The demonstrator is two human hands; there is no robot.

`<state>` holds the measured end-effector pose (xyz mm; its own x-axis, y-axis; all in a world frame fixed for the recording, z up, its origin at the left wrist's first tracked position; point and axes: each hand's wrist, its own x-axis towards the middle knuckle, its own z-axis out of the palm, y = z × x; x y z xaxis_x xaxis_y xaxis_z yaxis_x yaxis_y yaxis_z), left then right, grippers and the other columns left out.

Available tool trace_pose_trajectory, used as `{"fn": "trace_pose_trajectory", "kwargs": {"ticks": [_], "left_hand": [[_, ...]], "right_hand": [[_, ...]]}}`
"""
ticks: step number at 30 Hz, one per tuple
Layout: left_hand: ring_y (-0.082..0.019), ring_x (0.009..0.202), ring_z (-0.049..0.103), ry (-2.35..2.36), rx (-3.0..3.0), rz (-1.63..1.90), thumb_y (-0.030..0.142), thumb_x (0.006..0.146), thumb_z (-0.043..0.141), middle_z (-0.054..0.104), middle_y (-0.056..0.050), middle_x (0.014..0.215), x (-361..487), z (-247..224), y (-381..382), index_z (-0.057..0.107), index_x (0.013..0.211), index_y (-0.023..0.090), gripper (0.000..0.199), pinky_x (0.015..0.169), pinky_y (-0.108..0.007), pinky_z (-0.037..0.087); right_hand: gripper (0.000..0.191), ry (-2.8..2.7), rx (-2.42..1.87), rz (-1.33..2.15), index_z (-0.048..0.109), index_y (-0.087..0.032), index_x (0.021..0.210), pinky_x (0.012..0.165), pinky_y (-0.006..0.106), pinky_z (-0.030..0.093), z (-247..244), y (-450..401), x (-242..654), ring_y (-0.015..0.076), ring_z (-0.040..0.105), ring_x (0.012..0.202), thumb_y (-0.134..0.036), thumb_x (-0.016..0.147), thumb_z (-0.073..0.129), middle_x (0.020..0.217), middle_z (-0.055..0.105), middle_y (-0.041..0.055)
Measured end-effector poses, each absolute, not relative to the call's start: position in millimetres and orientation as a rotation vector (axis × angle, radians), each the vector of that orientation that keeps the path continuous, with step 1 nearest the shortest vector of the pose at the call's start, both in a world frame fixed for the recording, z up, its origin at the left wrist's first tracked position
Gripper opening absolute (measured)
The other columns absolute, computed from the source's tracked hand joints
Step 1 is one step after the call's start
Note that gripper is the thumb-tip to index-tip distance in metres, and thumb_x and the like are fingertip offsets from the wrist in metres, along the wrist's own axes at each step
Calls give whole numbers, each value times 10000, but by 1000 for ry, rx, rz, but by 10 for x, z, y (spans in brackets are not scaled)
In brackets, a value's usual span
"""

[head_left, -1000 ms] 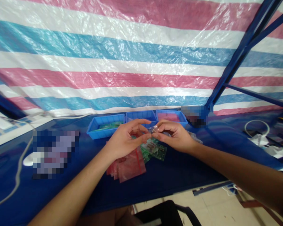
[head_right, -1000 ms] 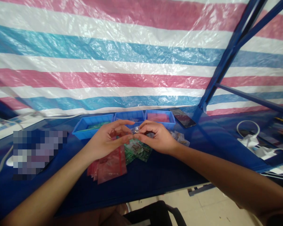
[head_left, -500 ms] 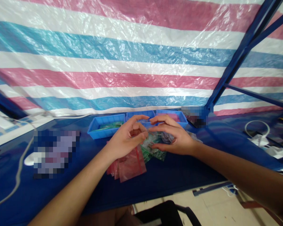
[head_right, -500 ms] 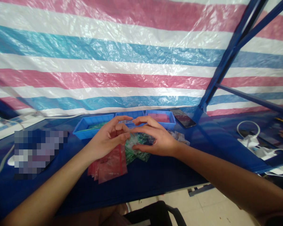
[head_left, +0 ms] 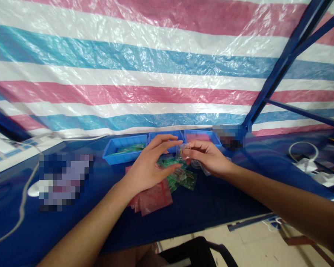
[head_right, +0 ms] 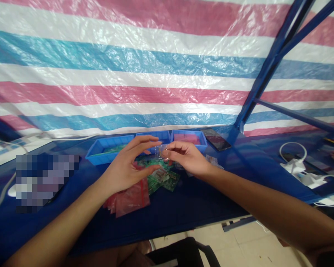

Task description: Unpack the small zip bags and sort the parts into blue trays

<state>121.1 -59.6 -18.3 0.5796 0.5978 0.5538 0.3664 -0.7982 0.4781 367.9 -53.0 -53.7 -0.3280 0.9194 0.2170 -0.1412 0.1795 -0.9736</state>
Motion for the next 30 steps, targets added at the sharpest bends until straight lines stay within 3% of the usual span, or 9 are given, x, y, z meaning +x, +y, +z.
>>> {"fn": "trace_pose_trajectory", "kwargs": {"ticks": [4,6,10,14,17,20,25,30], "left_hand": [[-292,1405,596,732,2663,1144,236,1039,713,535,-126,1605,1189,-230,-573,618,1539,330,518,1135,-459,552],[-278,1378,610,700,2714,1167,219,1060,679,540,-120,1602,1181,-243,-563,676,1476,330,431,1110,-444,559],[-275,1367,629,697,2725,1201,228,1081,646,654,-111,1490,1182,-230,-568,808,1238,287,233,1079,-421,565],[-264,1225,715,834,2623,1243,318,1086,652,758,-112,1328,1195,-193,-593,801,1154,240,182,1058,-412,570],[-223,1002,769,1120,2421,1314,402,1060,698,813,-63,1127,1178,-181,-585,717,1203,232,224,899,-343,595],[-211,910,764,1336,2260,1377,451,1040,708,806,-32,1022,1125,-190,-530,642,1212,233,286,754,-294,568],[-223,938,753,1491,2362,1343,418,1067,637,787,-39,1065,1030,-257,-365,641,1107,234,188,885,-334,567],[-333,1205,730,1558,2515,1115,341,1070,593,781,-123,1281,986,-360,-224,641,1334,201,303,1072,-482,550]], "right_hand": [[306,-1340,-797,1565,765,-186,887,578,253,465,-518,-541,3682,133,610,629,-434,814,929,763,726,10],[318,-1323,-796,1636,748,-180,880,540,242,429,-517,-553,3688,127,593,604,-432,813,929,735,709,8],[357,-1361,-785,1702,749,-173,905,523,235,409,-511,-575,3689,117,578,590,-479,840,920,715,687,2],[450,-1351,-761,1694,773,-157,880,492,236,390,-507,-558,3679,138,605,620,-602,904,837,737,700,36],[491,-1334,-761,1657,788,-153,871,482,232,387,-518,-527,3682,146,621,619,-640,937,785,729,702,47],[459,-1332,-782,1618,789,-165,864,492,234,401,-522,-517,3687,144,619,613,-618,940,794,731,713,45],[463,-1390,-791,1608,787,-160,840,493,235,400,-500,-550,3676,140,605,603,-613,939,795,696,696,36],[436,-1468,-783,1577,772,-168,842,517,226,436,-512,-560,3667,135,629,634,-593,931,815,747,707,29]]}}
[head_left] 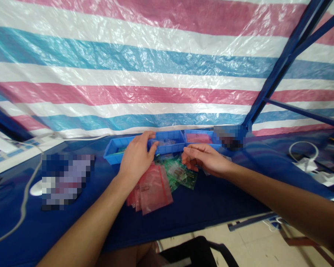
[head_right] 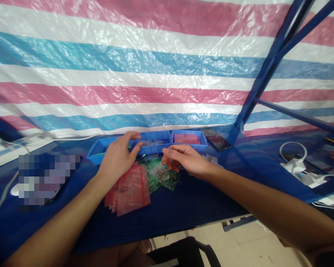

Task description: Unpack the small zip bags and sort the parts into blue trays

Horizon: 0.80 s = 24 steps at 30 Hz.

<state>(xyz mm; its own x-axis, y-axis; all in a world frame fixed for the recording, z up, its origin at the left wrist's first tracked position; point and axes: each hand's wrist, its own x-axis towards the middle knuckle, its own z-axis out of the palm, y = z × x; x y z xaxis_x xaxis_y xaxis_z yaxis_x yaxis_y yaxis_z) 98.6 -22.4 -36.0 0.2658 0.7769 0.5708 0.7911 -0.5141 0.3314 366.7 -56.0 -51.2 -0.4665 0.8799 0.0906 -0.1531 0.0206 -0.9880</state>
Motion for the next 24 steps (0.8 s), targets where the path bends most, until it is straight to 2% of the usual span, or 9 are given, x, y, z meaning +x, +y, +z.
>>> {"fn": "trace_pose_trajectory", "kwargs": {"ticks": [3,6,9,12,14,16,19,24], "left_hand": [[-346,1251,709,-1530,-2487,-1043,307,1067,570,762,-144,1342,959,-391,-191,626,1429,173,389,1121,-521,535],[-335,1249,702,-1481,-2518,-999,282,1077,519,760,-134,1333,938,-391,-188,704,1338,171,338,1149,-522,522],[-328,1217,694,-1407,-2555,-979,230,1051,513,773,-118,1268,943,-370,-207,768,1203,186,300,1145,-520,521],[-314,1189,683,-1329,-2590,-1011,174,1000,533,777,-100,1199,974,-321,-254,791,1102,202,279,1137,-511,518],[-303,1163,678,-1252,-2625,-1034,161,968,557,778,-87,1146,996,-269,-303,796,1030,209,251,1122,-501,520],[-298,1165,672,-1118,-2712,-1011,162,941,587,789,-75,1126,1009,-218,-355,801,984,214,224,1126,-491,515],[-308,1193,678,-963,-2860,-829,187,943,612,817,-72,1176,1008,-181,-406,829,961,221,221,1133,-493,517],[-328,1270,717,-1013,-2927,-563,267,1012,607,798,-84,1361,982,-213,-419,869,923,237,279,1158,-514,537]], "right_hand": [[445,-1516,-797,1542,760,-175,838,519,230,447,-515,-565,3670,138,637,647,-608,928,809,795,726,33],[467,-1610,-823,1457,750,-177,843,529,239,452,-507,-586,3682,137,623,637,-632,941,778,788,723,30],[420,-1790,-851,1217,743,-186,890,575,258,475,-503,-612,3701,133,593,634,-592,997,725,781,706,19],[253,-2032,-783,793,759,-213,991,770,333,565,-502,-623,3713,197,688,838,-455,1040,701,949,761,61],[162,-2165,-684,547,765,-230,1073,934,409,574,-502,-618,3716,246,715,1001,-375,1042,699,1070,784,93],[143,-2229,-621,441,758,-238,1129,1006,450,561,-503,-608,3717,264,716,1062,-334,1046,691,1128,790,108],[136,-2240,-618,412,752,-244,1142,1006,455,565,-504,-590,3722,267,722,1077,-320,1055,679,1153,791,110],[134,-2219,-679,391,757,-247,1112,989,441,565,-507,-574,3731,259,724,1039,-321,1070,654,1108,797,94]]}}
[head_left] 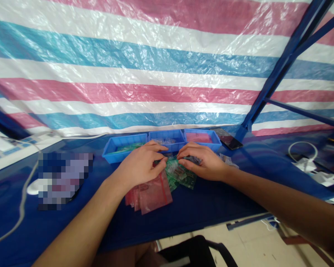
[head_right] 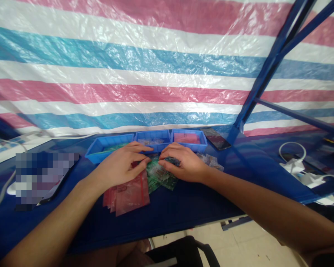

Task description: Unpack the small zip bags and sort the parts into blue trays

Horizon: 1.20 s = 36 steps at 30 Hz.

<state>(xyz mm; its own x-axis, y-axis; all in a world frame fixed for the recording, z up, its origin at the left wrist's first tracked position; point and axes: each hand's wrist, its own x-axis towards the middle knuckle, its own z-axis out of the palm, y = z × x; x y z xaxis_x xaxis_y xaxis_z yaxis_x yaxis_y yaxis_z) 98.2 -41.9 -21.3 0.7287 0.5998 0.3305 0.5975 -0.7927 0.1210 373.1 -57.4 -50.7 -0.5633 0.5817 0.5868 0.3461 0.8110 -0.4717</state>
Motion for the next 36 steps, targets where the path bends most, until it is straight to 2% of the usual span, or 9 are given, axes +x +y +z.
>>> {"fn": "trace_pose_trajectory", "kwargs": {"ticks": [7,11,16,22,27,31,36], "left_hand": [[-329,1243,755,1024,2911,467,325,1073,567,807,-98,1348,993,-212,-435,883,983,235,340,1126,-523,577],[-299,1219,754,983,2923,450,287,1093,529,829,-79,1277,1003,-219,-430,858,1145,221,339,1123,-482,577],[-301,1228,742,1052,2803,792,306,1081,568,796,-95,1309,1019,-225,-416,790,1275,202,313,1113,-463,571],[-237,951,811,1016,2342,1061,345,993,741,822,-59,1114,1164,-243,-483,766,1124,219,183,894,-362,641],[-262,996,834,913,2117,1037,347,954,789,837,-58,1056,1268,-304,-532,713,1044,217,175,887,-369,651],[-267,960,842,892,2055,1046,301,923,800,841,-45,1022,1270,-305,-543,622,1051,233,230,848,-380,655],[-248,902,830,930,2120,1004,217,873,800,842,-27,1001,1250,-281,-549,591,1097,241,308,847,-383,643]], "right_hand": [[131,-2215,-703,382,756,-232,1119,994,431,562,-517,-579,3729,257,719,1045,-304,1067,660,1108,788,97],[118,-2209,-707,373,754,-226,1112,987,425,568,-511,-576,3732,256,725,1040,-292,1060,670,1098,789,96],[134,-2134,-732,416,752,-235,1143,978,417,581,-537,-561,3745,247,743,1039,-292,1068,657,1114,794,84],[273,-1847,-757,741,702,-245,1263,974,389,623,-656,-525,3706,241,776,1117,-329,1007,751,1239,795,90],[333,-1707,-696,1039,700,-243,1209,957,363,642,-699,-499,3670,209,797,1031,-344,927,847,1110,805,57],[318,-1659,-746,1065,730,-237,1127,896,333,650,-697,-506,3661,181,792,918,-348,877,892,1013,808,34],[319,-1614,-751,1045,751,-244,1071,857,334,658,-688,-526,3643,191,803,881,-368,836,929,964,823,25]]}}
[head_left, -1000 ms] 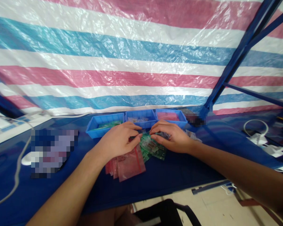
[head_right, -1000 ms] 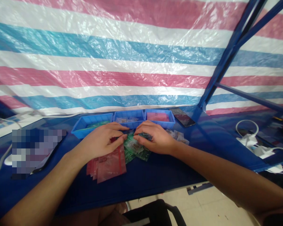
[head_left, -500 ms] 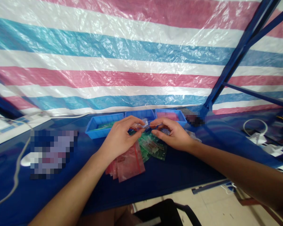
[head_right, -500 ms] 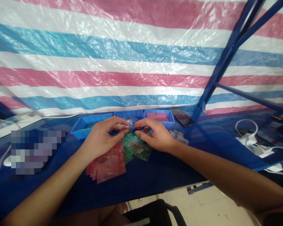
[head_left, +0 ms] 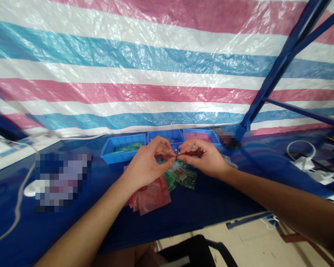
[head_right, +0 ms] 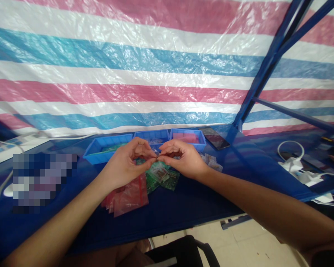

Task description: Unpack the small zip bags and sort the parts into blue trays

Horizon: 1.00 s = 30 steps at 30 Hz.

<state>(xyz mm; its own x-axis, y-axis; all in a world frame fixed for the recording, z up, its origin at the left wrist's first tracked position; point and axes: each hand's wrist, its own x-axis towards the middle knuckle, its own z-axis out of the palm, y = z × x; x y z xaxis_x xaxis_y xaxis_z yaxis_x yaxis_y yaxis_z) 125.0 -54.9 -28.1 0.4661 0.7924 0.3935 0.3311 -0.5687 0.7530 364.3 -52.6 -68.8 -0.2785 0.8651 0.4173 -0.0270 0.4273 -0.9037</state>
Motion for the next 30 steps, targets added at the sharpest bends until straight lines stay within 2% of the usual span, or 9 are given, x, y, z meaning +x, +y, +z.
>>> {"fn": "trace_pose_trajectory", "kwargs": {"ticks": [7,13,18,23,27,30], "left_hand": [[-202,847,802,888,2106,908,192,897,744,816,14,974,1309,-285,-598,526,1387,262,541,834,-343,626],[-230,952,811,864,2128,949,214,913,740,822,-19,1038,1282,-258,-589,541,1441,246,565,923,-383,630],[-255,1073,805,834,2145,1016,299,953,760,822,-74,1177,1250,-244,-536,628,1373,224,446,962,-398,631],[-249,985,817,881,2138,937,365,955,782,838,-46,1105,1267,-252,-554,646,1387,252,467,922,-386,638],[-231,929,810,902,2157,926,301,962,727,834,-25,1028,1305,-261,-586,648,1305,249,356,896,-372,627],[-215,896,791,891,2151,949,210,900,709,818,-21,1002,1322,-257,-594,618,1226,236,339,874,-355,610]], "right_hand": [[324,-1599,-798,993,769,-237,974,825,359,674,-676,-575,3640,225,828,864,-420,792,965,940,842,37],[279,-1614,-726,997,762,-236,1019,869,342,670,-651,-589,3625,204,823,894,-389,847,920,968,841,37],[269,-1631,-759,859,769,-226,1040,808,331,641,-639,-542,3643,195,783,869,-436,901,863,968,825,50],[311,-1640,-780,884,765,-236,1077,821,369,644,-633,-549,3657,221,784,878,-463,895,875,946,819,53],[303,-1667,-763,915,768,-240,1085,851,378,660,-645,-574,3644,228,805,910,-439,889,884,982,834,57],[260,-1693,-726,920,770,-239,1088,876,366,661,-652,-588,3632,212,808,919,-379,897,877,1015,840,55]]}}
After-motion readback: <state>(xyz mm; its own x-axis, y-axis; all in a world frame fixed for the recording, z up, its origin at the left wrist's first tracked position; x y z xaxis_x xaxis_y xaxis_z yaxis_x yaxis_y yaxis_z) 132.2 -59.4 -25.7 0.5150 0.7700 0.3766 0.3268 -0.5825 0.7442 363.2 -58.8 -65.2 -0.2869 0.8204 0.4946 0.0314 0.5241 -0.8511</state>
